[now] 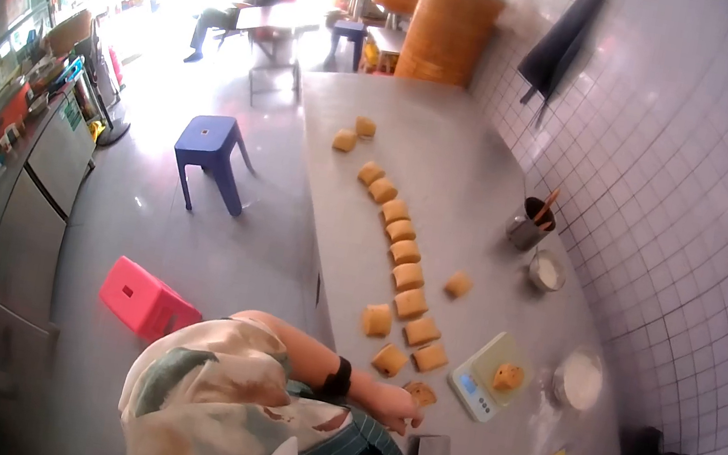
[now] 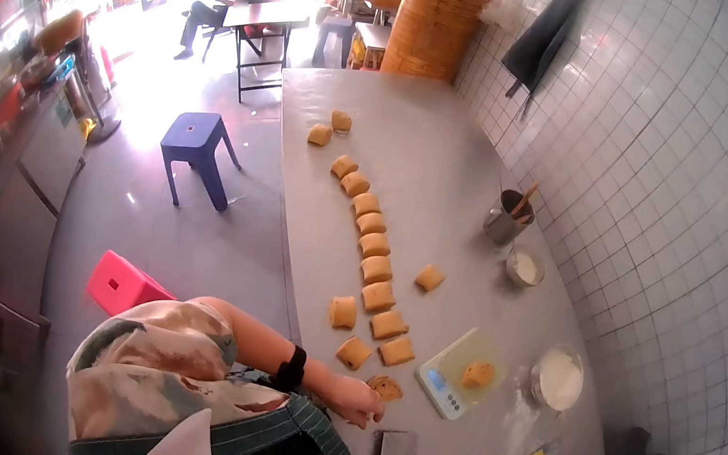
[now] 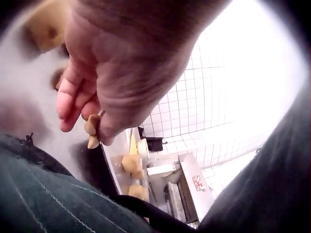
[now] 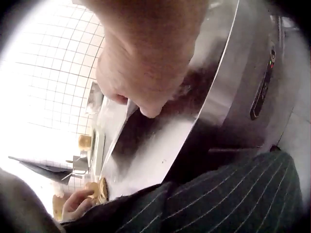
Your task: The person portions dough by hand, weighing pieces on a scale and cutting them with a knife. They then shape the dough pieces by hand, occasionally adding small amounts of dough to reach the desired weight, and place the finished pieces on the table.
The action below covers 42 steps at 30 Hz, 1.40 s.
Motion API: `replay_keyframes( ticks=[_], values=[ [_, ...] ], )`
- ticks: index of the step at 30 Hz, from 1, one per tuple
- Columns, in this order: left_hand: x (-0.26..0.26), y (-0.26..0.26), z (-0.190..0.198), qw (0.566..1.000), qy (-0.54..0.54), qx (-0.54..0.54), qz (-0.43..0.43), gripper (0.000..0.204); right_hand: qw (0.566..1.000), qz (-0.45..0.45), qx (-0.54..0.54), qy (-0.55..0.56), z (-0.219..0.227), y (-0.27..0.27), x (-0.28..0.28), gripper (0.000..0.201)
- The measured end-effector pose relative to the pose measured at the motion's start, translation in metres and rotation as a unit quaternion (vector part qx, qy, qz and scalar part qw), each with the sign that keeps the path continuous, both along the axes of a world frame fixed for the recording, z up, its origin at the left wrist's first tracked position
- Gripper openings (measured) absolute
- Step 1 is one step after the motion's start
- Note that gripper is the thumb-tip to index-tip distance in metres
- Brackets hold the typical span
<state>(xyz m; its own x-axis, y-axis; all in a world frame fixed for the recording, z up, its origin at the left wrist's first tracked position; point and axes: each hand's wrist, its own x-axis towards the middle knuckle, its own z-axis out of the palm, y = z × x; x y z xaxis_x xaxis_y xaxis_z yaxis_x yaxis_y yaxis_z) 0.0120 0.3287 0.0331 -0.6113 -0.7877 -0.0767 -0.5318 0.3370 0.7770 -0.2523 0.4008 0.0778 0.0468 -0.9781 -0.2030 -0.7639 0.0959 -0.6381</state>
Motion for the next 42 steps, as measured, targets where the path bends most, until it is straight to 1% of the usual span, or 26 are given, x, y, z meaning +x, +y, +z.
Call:
replay_keyframes(
  ticks=[2, 3, 4, 6, 7, 8, 10, 16, 17, 18, 19, 21, 24, 25, 26, 28, 29, 32, 33, 35, 36, 37, 38, 39, 40, 42],
  values=[
    [0.007, -0.006, -0.017, 0.996, 0.084, -0.013, 0.005, 0.020, 1.000, 0.002, 0.008, -0.005, 0.001, -0.004, 0.002, 0.044],
    [0.006, -0.010, -0.028, 0.996, 0.086, -0.003, 0.006, 0.022, 1.000, 0.002, 0.012, -0.008, 0.001, -0.005, 0.004, 0.044],
    [0.014, -0.014, -0.018, 0.996, 0.084, -0.008, 0.004, 0.022, 1.000, 0.003, 0.017, -0.008, 0.002, -0.007, 0.003, 0.045],
    [0.010, -0.011, 0.004, 0.992, 0.087, 0.091, 0.022, 0.023, 1.000, 0.006, 0.028, -0.004, 0.005, -0.007, 0.003, 0.045],
    [0.006, -0.017, -0.013, 0.992, 0.095, 0.081, 0.010, 0.022, 0.999, 0.008, 0.034, -0.001, 0.007, -0.008, 0.004, 0.045],
    [-0.001, -0.014, -0.014, 0.992, 0.097, 0.078, 0.010, 0.022, 0.999, 0.010, 0.038, -0.003, 0.008, -0.010, 0.005, 0.045],
    [0.005, -0.017, -0.008, 0.964, 0.223, 0.142, 0.032, 0.022, 0.999, 0.015, 0.049, -0.008, 0.009, -0.017, 0.011, 0.045],
    [-0.003, -0.026, 0.001, 0.917, 0.292, 0.268, 0.055, 0.026, 0.993, 0.052, 0.098, -0.025, 0.012, -0.040, 0.032, 0.046],
    [-0.003, -0.028, 0.004, 0.902, 0.306, 0.300, 0.055, 0.026, 0.994, 0.054, 0.092, -0.027, -0.005, -0.051, 0.032, 0.046],
    [-0.003, -0.029, 0.007, 0.904, 0.306, 0.294, 0.056, 0.026, 0.991, 0.113, 0.073, -0.027, -0.034, -0.069, 0.033, 0.045],
    [-0.002, -0.030, 0.010, 0.913, 0.293, 0.270, 0.084, 0.027, 0.984, 0.170, 0.052, -0.027, -0.036, -0.080, 0.044, 0.045],
    [0.002, -0.030, 0.014, 0.926, 0.271, 0.227, 0.134, 0.028, 0.984, 0.169, 0.047, -0.042, -0.038, -0.091, 0.056, 0.043],
    [0.009, -0.033, -0.003, 0.922, 0.274, 0.210, 0.178, 0.027, 0.982, 0.176, 0.026, -0.059, -0.006, -0.096, 0.076, 0.039],
    [0.014, -0.032, -0.001, 0.899, 0.300, 0.264, 0.178, 0.027, 0.980, 0.186, 0.001, -0.067, 0.003, -0.097, 0.081, 0.036],
    [0.014, -0.031, -0.005, 0.897, 0.302, 0.269, 0.180, 0.027, 0.980, 0.187, 0.008, -0.065, 0.008, -0.096, 0.082, 0.036],
    [0.018, -0.029, -0.016, 0.873, 0.338, 0.290, 0.200, 0.028, 0.965, 0.145, 0.115, -0.185, 0.021, -0.094, 0.087, 0.031],
    [0.020, -0.024, -0.001, 0.853, 0.366, 0.310, 0.203, 0.031, 0.948, 0.140, 0.156, -0.240, 0.033, -0.093, 0.093, 0.027],
    [0.025, -0.021, 0.004, 0.843, 0.392, 0.303, 0.209, 0.031, 0.936, 0.123, 0.184, -0.273, -0.013, -0.108, 0.072, 0.025],
    [0.025, -0.022, -0.002, 0.832, 0.403, 0.326, 0.200, 0.033, 0.936, 0.125, 0.179, -0.275, -0.023, -0.112, 0.069, 0.025],
    [0.024, -0.022, -0.001, 0.835, 0.404, 0.322, 0.190, 0.034, 0.941, 0.120, 0.120, -0.293, -0.025, -0.112, 0.068, 0.025],
    [0.022, -0.021, -0.001, 0.836, 0.406, 0.322, 0.182, 0.035, 0.941, 0.121, 0.121, -0.293, -0.024, -0.112, 0.063, 0.025],
    [0.021, -0.021, -0.002, 0.835, 0.406, 0.323, 0.184, 0.035, 0.924, 0.101, 0.145, -0.338, -0.001, -0.108, 0.070, 0.025],
    [0.021, -0.022, -0.005, 0.871, 0.363, 0.295, 0.150, 0.032, 0.904, 0.079, 0.170, -0.384, 0.013, -0.105, 0.075, 0.025],
    [0.019, -0.020, -0.009, 0.902, 0.318, 0.267, 0.115, 0.030, 0.903, 0.079, 0.176, -0.385, 0.015, -0.104, 0.076, 0.025],
    [0.018, -0.017, -0.003, 0.901, 0.317, 0.272, 0.119, 0.030, 0.892, 0.069, 0.183, -0.408, 0.017, -0.104, 0.075, 0.025],
    [0.015, -0.012, 0.007, 0.953, 0.212, 0.193, 0.099, 0.027, 0.879, 0.058, 0.195, -0.431, 0.008, -0.104, 0.069, 0.026]
  ],
)
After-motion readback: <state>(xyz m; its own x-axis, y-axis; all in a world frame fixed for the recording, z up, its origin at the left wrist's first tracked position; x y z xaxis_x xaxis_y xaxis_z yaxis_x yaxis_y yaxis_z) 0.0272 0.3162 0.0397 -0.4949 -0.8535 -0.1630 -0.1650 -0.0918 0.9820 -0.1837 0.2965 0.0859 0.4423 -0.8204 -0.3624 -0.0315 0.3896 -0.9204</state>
